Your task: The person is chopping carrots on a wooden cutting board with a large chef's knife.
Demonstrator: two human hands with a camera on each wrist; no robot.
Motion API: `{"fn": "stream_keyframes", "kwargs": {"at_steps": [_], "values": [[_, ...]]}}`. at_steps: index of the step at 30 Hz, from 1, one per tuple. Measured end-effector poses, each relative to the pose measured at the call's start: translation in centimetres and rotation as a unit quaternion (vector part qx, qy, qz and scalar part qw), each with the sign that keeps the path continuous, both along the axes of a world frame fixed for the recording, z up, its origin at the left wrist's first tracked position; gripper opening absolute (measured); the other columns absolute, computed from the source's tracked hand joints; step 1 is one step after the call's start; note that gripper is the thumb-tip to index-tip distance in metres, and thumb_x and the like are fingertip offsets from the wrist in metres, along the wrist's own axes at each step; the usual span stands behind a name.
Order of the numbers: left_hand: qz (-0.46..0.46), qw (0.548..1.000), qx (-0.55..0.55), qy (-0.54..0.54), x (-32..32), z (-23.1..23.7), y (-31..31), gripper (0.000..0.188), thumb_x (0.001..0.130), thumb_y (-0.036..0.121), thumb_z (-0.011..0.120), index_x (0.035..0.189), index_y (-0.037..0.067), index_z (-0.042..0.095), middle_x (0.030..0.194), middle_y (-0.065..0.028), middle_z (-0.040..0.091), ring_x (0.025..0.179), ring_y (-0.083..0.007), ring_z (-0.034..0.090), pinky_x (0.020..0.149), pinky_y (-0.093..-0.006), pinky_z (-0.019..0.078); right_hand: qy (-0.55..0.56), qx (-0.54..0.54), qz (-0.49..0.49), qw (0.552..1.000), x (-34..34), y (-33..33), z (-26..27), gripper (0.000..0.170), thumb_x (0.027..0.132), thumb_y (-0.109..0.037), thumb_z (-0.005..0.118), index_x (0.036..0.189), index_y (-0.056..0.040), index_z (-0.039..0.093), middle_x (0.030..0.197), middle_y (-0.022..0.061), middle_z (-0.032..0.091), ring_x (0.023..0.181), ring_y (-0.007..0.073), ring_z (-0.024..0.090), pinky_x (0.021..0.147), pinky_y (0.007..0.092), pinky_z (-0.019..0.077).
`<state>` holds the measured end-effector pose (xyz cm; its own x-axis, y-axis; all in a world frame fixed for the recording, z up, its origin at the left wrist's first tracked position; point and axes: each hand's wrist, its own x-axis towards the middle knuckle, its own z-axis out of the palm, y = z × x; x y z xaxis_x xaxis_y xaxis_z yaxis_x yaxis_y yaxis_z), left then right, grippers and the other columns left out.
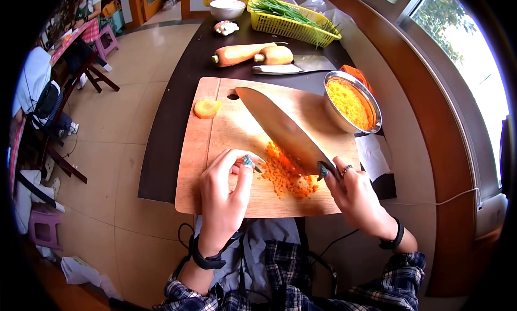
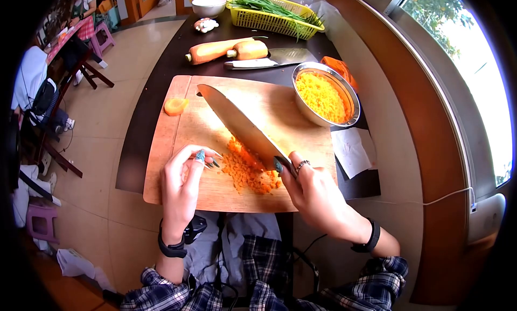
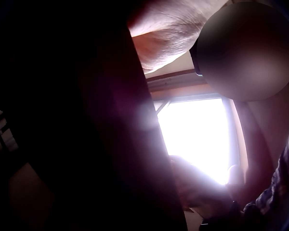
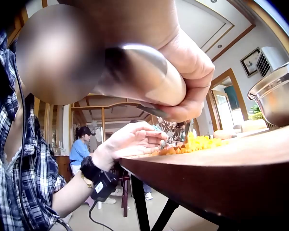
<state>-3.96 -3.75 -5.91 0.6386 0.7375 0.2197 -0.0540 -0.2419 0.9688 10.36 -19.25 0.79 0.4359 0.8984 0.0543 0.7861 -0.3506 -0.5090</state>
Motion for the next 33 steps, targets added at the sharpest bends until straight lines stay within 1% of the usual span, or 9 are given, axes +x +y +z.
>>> {"fn": "stream_keyframes", "kwargs": {"at_steps": [5,8,11,18,22,24,25,30,33], "values": [[-0.001,1.0,-0.009,-0.006,-0.1,0.1,0.0,0.017,0.087,0.003,0.043,0.09,-0.005,0.057,0.086,-0.0076,0.062,0.082,-0.0119,0.058,0.076,-0.0254,0.0448,-0.06,0.057,0.029,0.996,0.3,-0.9,1.1,0.013,0.088,-0.005,0.055,0.082,0.0027,0.046,0.05,0.0188,0.048,0.047,0.0371,0.053,0.042,0.0407,0.0374],[-0.004,1.0,-0.008,-0.005,0.0,-0.1,0.0,0.017,0.088,0.004,0.043,0.09,-0.005,0.057,0.086,-0.0073,0.062,0.082,-0.0119,0.058,0.076,-0.0257,0.0449,-0.041,-0.028,0.01,0.999,0.6,-1.0,2.5,0.012,0.088,-0.005,0.055,0.084,0.0021,0.047,0.049,0.0181,0.048,0.046,0.0363,0.053,0.042,0.0405,0.0378],[-0.004,1.0,-0.004,-0.004,-0.1,-0.1,0.1,0.017,0.088,0.004,0.043,0.09,-0.005,0.057,0.085,-0.0073,0.062,0.082,-0.0125,0.058,0.076,-0.0262,0.045,-0.034,-0.055,0.028,0.998,0.9,-1.0,1.7,0.01,0.087,-0.005,0.056,0.087,0.0017,0.048,0.049,0.0187,0.048,0.047,0.0367,0.054,0.043,0.0408,0.0392],[-0.009,1.0,0.006,0.006,0.0,0.2,0.0,0.016,0.087,0.004,0.044,0.089,-0.005,0.057,0.086,-0.0084,0.061,0.083,-0.0137,0.058,0.078,-0.0269,0.0452,-0.037,-0.053,0.034,0.997,1.1,-0.7,0.7,0.013,0.087,-0.007,0.057,0.091,0.0023,0.049,0.053,0.0192,0.052,0.05,0.0382,0.055,0.046,0.0421,0.0421],[-0.002,1.0,-0.009,-0.006,-0.1,0.1,0.1,0.015,0.088,0.005,0.045,0.089,-0.005,0.057,0.087,-0.0089,0.062,0.083,-0.0138,0.058,0.077,-0.0272,0.0455,-0.018,-0.007,0.023,1.0,1.3,-0.3,0.6,0.012,0.087,-0.007,0.056,0.09,0.0027,0.049,0.053,0.019,0.052,0.051,0.0372,0.056,0.047,0.0418,0.0421],[-0.005,1.0,-0.004,0.003,-0.3,0.3,0.2,0.015,0.088,0.005,0.045,0.09,-0.005,0.057,0.087,-0.0089,0.062,0.083,-0.0138,0.058,0.078,-0.0272,0.0456,-0.07,-0.004,0.034,0.997,1.6,-0.8,1.3,0.011,0.087,-0.007,0.056,0.089,0.002,0.049,0.053,0.0186,0.051,0.049,0.0364,0.055,0.046,0.0405,0.0405],[-0.011,1.0,0.002,0.01,-0.3,0.3,0.2,0.015,0.088,0.005,0.045,0.09,-0.005,0.056,0.088,-0.0089,0.062,0.083,-0.0137,0.058,0.078,-0.0272,0.0457,-0.02,-0.046,0.01,0.999,1.7,-0.8,2.1,0.011,0.087,-0.007,0.057,0.088,0.0011,0.049,0.051,0.0177,0.05,0.047,0.0362,0.053,0.044,0.0399,0.0386],[-0.01,1.0,0.002,-0.008,0.0,0.0,0.2,0.015,0.088,0.005,0.044,0.09,-0.005,0.056,0.086,-0.0088,0.062,0.083,-0.0142,0.058,0.077,-0.0275,0.0457,-0.048,-0.081,0.027,0.995,2.5,-1.6,1.8,0.011,0.087,-0.007,0.057,0.086,-0.0005,0.048,0.05,0.0172,0.048,0.047,0.0362,0.053,0.045,0.0412,0.0385],[-0.01,1.0,0.01,-0.001,-0.1,0.3,0.1,0.015,0.088,0.005,0.044,0.089,-0.005,0.057,0.086,-0.0085,0.062,0.082,-0.0142,0.058,0.077,-0.0273,0.0456,-0.049,-0.057,0.05,0.996,2.7,-1.8,0.8,0.011,0.087,-0.007,0.057,0.088,-0.0008,0.048,0.05,0.0175,0.049,0.049,0.0365,0.054,0.045,0.0412,0.0393]]}}
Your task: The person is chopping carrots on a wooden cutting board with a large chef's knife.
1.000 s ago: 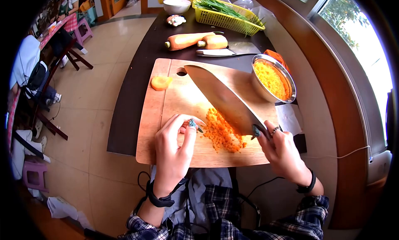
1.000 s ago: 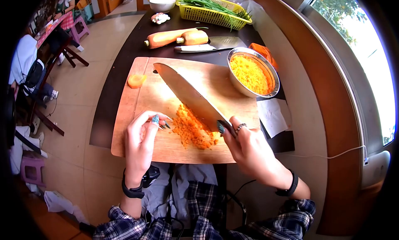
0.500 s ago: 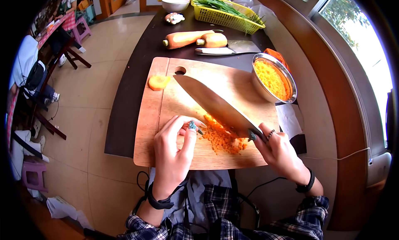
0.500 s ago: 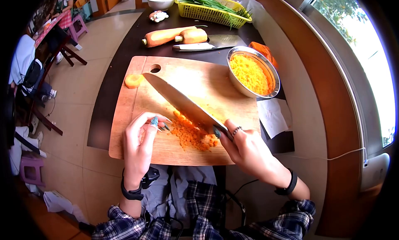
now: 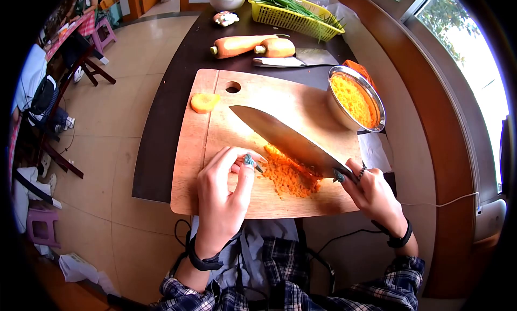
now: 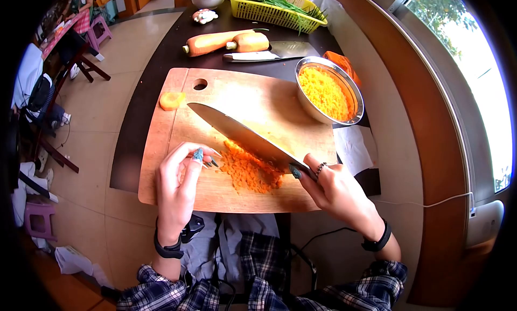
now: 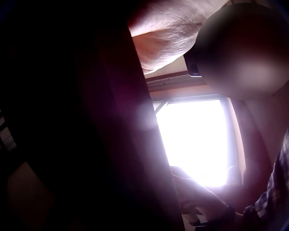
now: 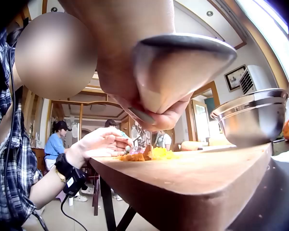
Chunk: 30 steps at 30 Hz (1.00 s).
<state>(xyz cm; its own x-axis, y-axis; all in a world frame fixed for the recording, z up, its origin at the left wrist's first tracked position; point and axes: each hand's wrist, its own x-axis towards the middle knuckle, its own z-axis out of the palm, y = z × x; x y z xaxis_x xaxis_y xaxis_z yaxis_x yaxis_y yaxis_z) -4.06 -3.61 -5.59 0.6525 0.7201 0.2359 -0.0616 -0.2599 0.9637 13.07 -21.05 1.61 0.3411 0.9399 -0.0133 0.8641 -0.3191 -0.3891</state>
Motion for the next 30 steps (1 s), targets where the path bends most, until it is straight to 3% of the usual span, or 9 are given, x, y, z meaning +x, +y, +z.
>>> {"fn": "stream_keyframes", "kwargs": {"at_steps": [10,17,30], "values": [[0.006,1.0,-0.013,0.001,-0.1,0.2,0.0,0.016,0.089,0.005,0.044,0.09,-0.005,0.057,0.087,-0.0087,0.062,0.082,-0.0139,0.059,0.076,-0.0267,0.0451,-0.003,0.054,-0.008,0.999,-0.4,0.6,-0.3,0.011,0.086,-0.005,0.058,0.09,0.0012,0.049,0.051,0.0172,0.049,0.046,0.0356,0.053,0.043,0.04,0.039],[0.002,1.0,-0.011,0.009,0.0,0.2,-0.1,0.017,0.088,0.006,0.044,0.09,-0.004,0.057,0.087,-0.0085,0.061,0.083,-0.0134,0.058,0.077,-0.0267,0.0447,0.0,-0.008,-0.009,1.0,-0.5,-0.7,0.4,0.011,0.086,-0.006,0.058,0.091,-0.0004,0.05,0.052,0.0175,0.051,0.048,0.0357,0.054,0.044,0.0402,0.041],[0.002,0.999,-0.027,0.019,0.0,0.3,-0.2,0.017,0.088,0.004,0.043,0.092,-0.005,0.057,0.087,-0.008,0.061,0.084,-0.0122,0.057,0.078,-0.0258,0.0444,0.007,0.043,0.002,0.999,-1.1,1.3,0.1,0.012,0.087,-0.006,0.057,0.09,0.0007,0.048,0.055,0.0187,0.052,0.049,0.036,0.056,0.044,0.0398,0.0413]]}}
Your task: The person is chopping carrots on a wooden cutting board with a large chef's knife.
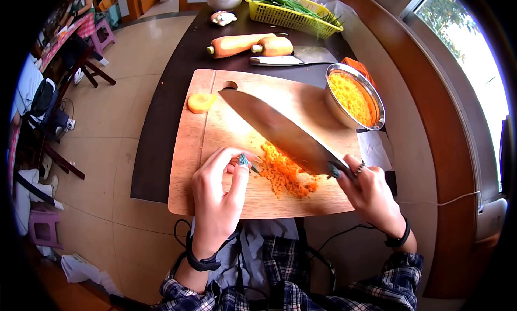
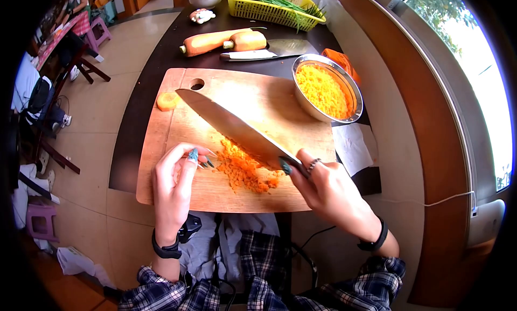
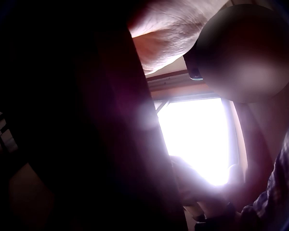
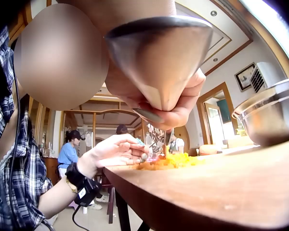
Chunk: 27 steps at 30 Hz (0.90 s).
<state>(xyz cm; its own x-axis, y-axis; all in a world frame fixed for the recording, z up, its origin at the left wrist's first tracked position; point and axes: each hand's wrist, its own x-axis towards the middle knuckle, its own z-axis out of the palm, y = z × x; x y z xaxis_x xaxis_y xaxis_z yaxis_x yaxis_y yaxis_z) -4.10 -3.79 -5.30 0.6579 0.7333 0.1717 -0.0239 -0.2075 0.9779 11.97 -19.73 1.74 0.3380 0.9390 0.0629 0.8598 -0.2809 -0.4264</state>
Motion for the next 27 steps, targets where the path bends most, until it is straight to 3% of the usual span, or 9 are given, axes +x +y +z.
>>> {"fn": "stream_keyframes", "kwargs": {"at_steps": [3,5,7,12,18,21,23,25,27], "values": [[0.002,1.0,-0.003,-0.002,0.0,0.0,0.0,0.017,0.089,0.004,0.043,0.092,-0.005,0.057,0.087,-0.008,0.061,0.084,-0.0121,0.057,0.078,-0.0258,0.0445,0.005,-0.017,-0.054,0.998,-0.7,-1.3,1.7,0.01,0.087,-0.005,0.057,0.087,0.0011,0.049,0.054,0.0181,0.052,0.049,0.0366,0.055,0.044,0.0395,0.04],[-0.003,1.0,-0.005,-0.006,0.1,-0.1,-0.1,0.017,0.089,0.005,0.043,0.092,-0.005,0.057,0.087,-0.0078,0.061,0.084,-0.0121,0.057,0.077,-0.0258,0.0446,-0.05,0.04,-0.023,0.998,-0.9,-1.8,1.3,0.01,0.086,-0.005,0.057,0.086,0.0008,0.049,0.052,0.0182,0.05,0.049,0.0369,0.055,0.045,0.04,0.04],[0.0,1.0,-0.004,0.0,0.1,-0.1,-0.1,0.017,0.089,0.005,0.043,0.092,-0.005,0.057,0.088,-0.0078,0.061,0.084,-0.0119,0.057,0.078,-0.0256,0.0446,0.017,-0.037,-0.061,0.997,-1.0,-2.2,1.5,0.009,0.086,-0.004,0.057,0.087,0.0006,0.049,0.051,0.0183,0.049,0.049,0.0374,0.054,0.045,0.0404,0.0401],[-0.004,1.0,-0.001,-0.011,0.0,-0.4,0.0,0.017,0.088,0.004,0.043,0.092,-0.005,0.057,0.088,-0.0076,0.062,0.084,-0.0117,0.057,0.078,-0.0254,0.0445,0.023,-0.051,-0.055,0.997,-1.0,-1.6,0.1,0.011,0.087,-0.006,0.057,0.087,0.0007,0.048,0.054,0.0196,0.05,0.051,0.0378,0.055,0.044,0.0411,0.0405],[0.005,1.0,0.009,-0.003,0.0,-0.2,0.0,0.017,0.088,0.005,0.044,0.091,-0.005,0.057,0.087,-0.0077,0.062,0.083,-0.012,0.057,0.077,-0.0254,0.0446,-0.005,0.025,-0.04,0.999,-1.0,-0.7,-0.3,0.012,0.087,-0.007,0.057,0.086,0.0011,0.048,0.055,0.0188,0.052,0.05,0.0373,0.055,0.045,0.0399,0.0412],[0.009,0.999,0.03,0.005,0.0,-0.5,0.1,0.016,0.088,0.005,0.046,0.09,-0.005,0.058,0.086,-0.0081,0.062,0.081,-0.0124,0.058,0.075,-0.0256,0.0447,-0.006,0.009,-0.058,0.998,-0.9,-1.7,1.1,0.012,0.086,-0.006,0.057,0.084,0.0008,0.048,0.054,0.018,0.051,0.049,0.0362,0.055,0.045,0.0387,0.0415],[0.009,0.999,0.052,0.007,0.1,-0.5,0.1,0.015,0.087,0.006,0.048,0.09,-0.005,0.058,0.085,-0.0083,0.062,0.08,-0.0125,0.058,0.074,-0.0257,0.0447,-0.052,0.076,-0.025,0.995,-0.9,-2.3,0.9,0.011,0.085,-0.004,0.058,0.083,0.0001,0.048,0.053,0.0177,0.05,0.049,0.0355,0.055,0.045,0.038,0.0412],[-0.002,0.997,0.075,0.003,0.1,-0.3,0.0,0.013,0.085,0.006,0.052,0.09,-0.005,0.058,0.084,-0.0082,0.062,0.076,-0.0127,0.057,0.071,-0.0259,0.0445,0.016,-0.037,-0.061,0.997,-0.9,-3.2,1.7,0.012,0.085,-0.004,0.059,0.082,-0.0005,0.048,0.053,0.018,0.05,0.049,0.0363,0.055,0.045,0.0382,0.0407],[0.006,0.997,0.071,-0.009,0.3,-0.3,0.0,0.012,0.082,0.005,0.055,0.088,-0.004,0.058,0.082,-0.0103,0.062,0.074,-0.0162,0.058,0.069,-0.0276,0.045,0.05,-0.05,-0.051,0.996,-1.3,-3.4,0.9,0.011,0.085,-0.004,0.058,0.083,-0.0003,0.049,0.054,0.0198,0.049,0.051,0.0382,0.055,0.046,0.0405,0.041]]}}
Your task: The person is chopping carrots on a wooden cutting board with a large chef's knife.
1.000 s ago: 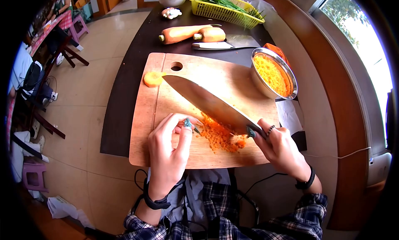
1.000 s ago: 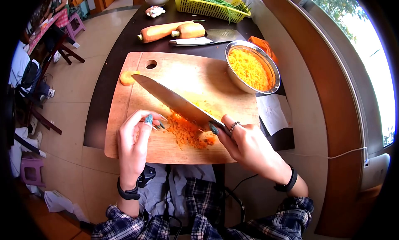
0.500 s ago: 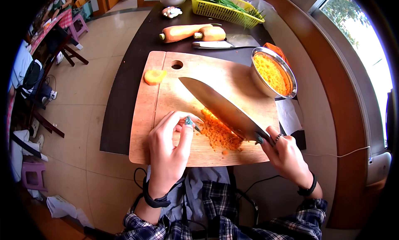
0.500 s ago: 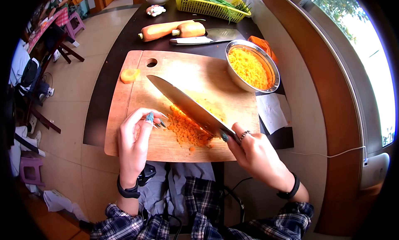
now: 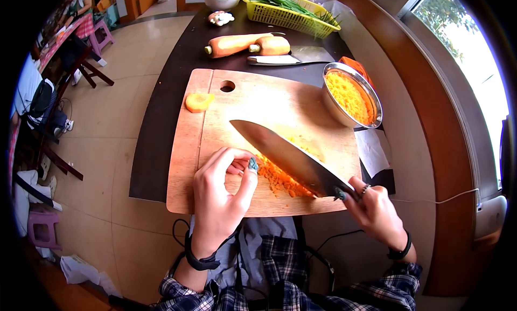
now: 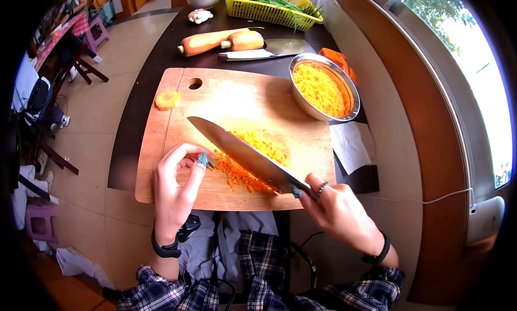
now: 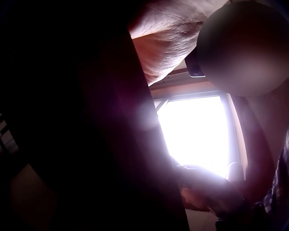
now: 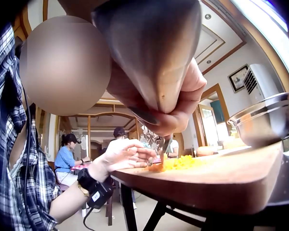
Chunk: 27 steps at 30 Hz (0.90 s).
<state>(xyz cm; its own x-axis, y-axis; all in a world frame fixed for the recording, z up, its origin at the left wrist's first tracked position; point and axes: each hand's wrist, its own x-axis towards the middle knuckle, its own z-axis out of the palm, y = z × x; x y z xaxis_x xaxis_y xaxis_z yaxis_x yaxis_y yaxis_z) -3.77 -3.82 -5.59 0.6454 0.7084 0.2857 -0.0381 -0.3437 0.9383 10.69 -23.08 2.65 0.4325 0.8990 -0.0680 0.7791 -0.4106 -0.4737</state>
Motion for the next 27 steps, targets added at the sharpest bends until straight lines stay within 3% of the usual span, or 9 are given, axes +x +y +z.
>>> {"fn": "stream_keyframes", "kwargs": {"at_steps": [8,11,12,14,15,16,19,24,27], "values": [[0.011,1.0,0.001,-0.019,-0.5,-0.3,0.0,0.01,0.076,0.004,0.061,0.083,-0.004,0.059,0.078,-0.0114,0.062,0.067,-0.0172,0.058,0.063,-0.0282,0.0453,-0.032,0.09,0.051,0.994,0.8,2.6,-1.8,0.01,0.087,-0.006,0.057,0.085,0.0008,0.05,0.053,0.0185,0.049,0.049,0.0372,0.054,0.046,0.0404,0.0401],[-0.044,0.998,0.034,-0.02,-1.3,0.0,-0.1,0.008,0.074,0.004,0.063,0.082,0.0,0.062,0.077,-0.0087,0.062,0.064,-0.017,0.059,0.059,-0.0275,0.0461,0.005,0.047,-0.024,0.999,0.6,2.3,-0.5,0.012,0.087,-0.007,0.058,0.085,0.0022,0.051,0.053,0.0175,0.049,0.047,0.0329,0.053,0.045,0.037,0.0384],[-0.044,0.998,0.034,-0.02,-1.6,0.4,-0.4,0.008,0.074,0.004,0.063,0.082,0.0,0.062,0.077,-0.0087,0.062,0.064,-0.017,0.059,0.059,-0.0275,0.0461,-0.021,0.109,0.011,0.994,1.2,1.8,-1.1,0.012,0.087,-0.007,0.058,0.085,0.0024,0.05,0.052,0.0167,0.047,0.045,0.0317,0.049,0.045,0.0361,0.0365],[-0.145,0.986,0.086,0.013,-2.5,1.5,-1.4,0.009,0.075,0.006,0.065,0.082,0.002,0.062,0.078,-0.0082,0.062,0.068,-0.0192,0.061,0.062,-0.0283,0.0482,0.012,0.087,-0.021,0.996,1.8,1.0,-1.1,0.011,0.087,-0.006,0.057,0.085,0.0023,0.051,0.051,0.0153,0.043,0.043,0.0309,0.043,0.044,0.0347,0.0349],[-0.176,0.979,0.104,0.0,-2.6,1.4,-1.6,0.011,0.074,0.006,0.066,0.084,0.002,0.062,0.081,-0.0082,0.062,0.072,-0.0215,0.062,0.066,-0.0298,0.0499,0.02,0.088,-0.022,0.996,1.8,0.7,-1.2,0.013,0.089,-0.008,0.056,0.083,0.0011,0.049,0.049,0.0099,0.04,0.039,0.0211,0.041,0.043,0.0307,0.0328],[-0.198,0.974,0.104,-0.02,-2.4,1.2,-2.3,0.013,0.074,0.004,0.066,0.086,0.001,0.062,0.083,-0.0096,0.061,0.077,-0.0235,0.062,0.07,-0.0308,0.0505,0.018,0.092,-0.026,0.995,1.8,0.6,-1.1,0.013,0.089,-0.008,0.056,0.083,0.0011,0.049,0.049,0.0099,0.04,0.039,0.0211,0.041,0.043,0.0307,0.0328],[-0.191,0.976,0.101,-0.016,-2.3,1.4,-2.5,0.016,0.074,0.003,0.066,0.09,0.001,0.062,0.087,-0.011,0.061,0.08,-0.025,0.062,0.072,-0.0317,0.0509,0.283,0.05,-0.13,0.949,1.2,0.9,-1.2,0.025,0.097,-0.02,0.046,0.079,-0.0034,0.046,0.048,-0.0028,0.041,0.04,0.0021,0.037,0.038,0.0216,0.0276],[-0.103,0.971,0.213,-0.022,-2.1,2.2,-3.1,0.028,0.075,0.004,0.064,0.102,-0.001,0.062,0.1,-0.0136,0.062,0.094,-0.028,0.059,0.082,-0.0359,0.049,0.382,0.052,-0.106,0.917,1.1,1.1,-1.3,0.031,0.099,-0.031,0.041,0.094,-0.0018,0.05,0.05,-0.0041,0.04,0.037,0.0027,0.033,0.036,0.0198,0.0282],[-0.101,0.938,0.331,0.002,-1.7,1.1,-4.1,0.047,0.076,0.013,0.061,0.12,-0.004,0.055,0.114,-0.0153,0.06,0.112,-0.033,0.051,0.097,-0.0464,0.0405,0.491,0.045,-0.14,0.859,0.8,1.3,-1.2,0.035,0.099,-0.036,0.041,0.101,-0.0022,0.05,0.053,-0.0032,0.039,0.037,0.0029,0.032,0.036,0.0178,0.0305]]}}
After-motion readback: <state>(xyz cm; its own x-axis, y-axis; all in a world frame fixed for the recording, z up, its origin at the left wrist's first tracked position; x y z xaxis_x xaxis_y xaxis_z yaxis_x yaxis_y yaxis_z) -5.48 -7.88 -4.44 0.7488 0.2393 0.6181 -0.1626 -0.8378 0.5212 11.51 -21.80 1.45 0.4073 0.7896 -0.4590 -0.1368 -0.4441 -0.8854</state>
